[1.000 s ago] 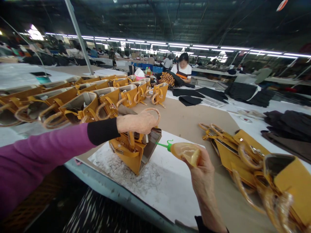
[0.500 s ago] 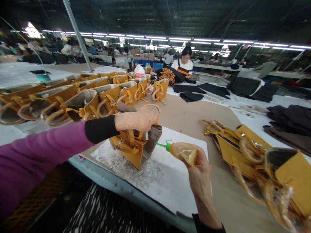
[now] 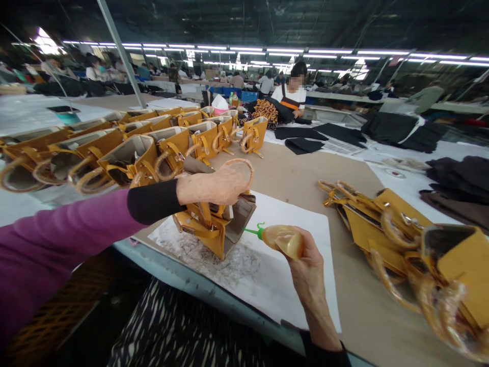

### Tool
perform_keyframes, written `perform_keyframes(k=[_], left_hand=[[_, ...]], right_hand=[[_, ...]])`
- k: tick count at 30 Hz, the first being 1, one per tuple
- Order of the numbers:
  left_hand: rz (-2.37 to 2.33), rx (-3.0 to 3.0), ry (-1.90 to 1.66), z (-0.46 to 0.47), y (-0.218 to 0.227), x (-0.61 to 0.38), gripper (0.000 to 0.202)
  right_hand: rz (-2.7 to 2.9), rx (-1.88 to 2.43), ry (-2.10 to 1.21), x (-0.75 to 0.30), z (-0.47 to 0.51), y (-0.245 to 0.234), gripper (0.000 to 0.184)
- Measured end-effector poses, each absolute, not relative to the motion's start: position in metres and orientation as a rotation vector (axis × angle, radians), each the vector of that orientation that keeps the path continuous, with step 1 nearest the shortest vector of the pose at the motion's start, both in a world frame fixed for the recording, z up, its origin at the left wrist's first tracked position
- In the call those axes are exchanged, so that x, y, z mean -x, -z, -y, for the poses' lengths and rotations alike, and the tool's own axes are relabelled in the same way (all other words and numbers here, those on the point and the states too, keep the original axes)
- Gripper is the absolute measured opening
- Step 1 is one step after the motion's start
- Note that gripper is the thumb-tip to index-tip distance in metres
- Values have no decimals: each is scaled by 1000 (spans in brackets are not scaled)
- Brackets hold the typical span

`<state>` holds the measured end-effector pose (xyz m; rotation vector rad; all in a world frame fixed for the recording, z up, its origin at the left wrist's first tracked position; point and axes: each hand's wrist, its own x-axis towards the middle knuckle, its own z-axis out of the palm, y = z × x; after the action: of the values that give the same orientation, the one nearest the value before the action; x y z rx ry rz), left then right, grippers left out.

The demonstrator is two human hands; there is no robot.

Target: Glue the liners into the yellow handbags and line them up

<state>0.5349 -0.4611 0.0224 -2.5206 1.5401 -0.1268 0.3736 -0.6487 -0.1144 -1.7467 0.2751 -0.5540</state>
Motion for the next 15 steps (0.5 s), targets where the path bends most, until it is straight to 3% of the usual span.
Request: perform_keyframes(k=[15], left_hand=[[-1353,2446,-78,445,-66,-480,25]], right_hand=[[-294,1739,499,-365,629,124,44]])
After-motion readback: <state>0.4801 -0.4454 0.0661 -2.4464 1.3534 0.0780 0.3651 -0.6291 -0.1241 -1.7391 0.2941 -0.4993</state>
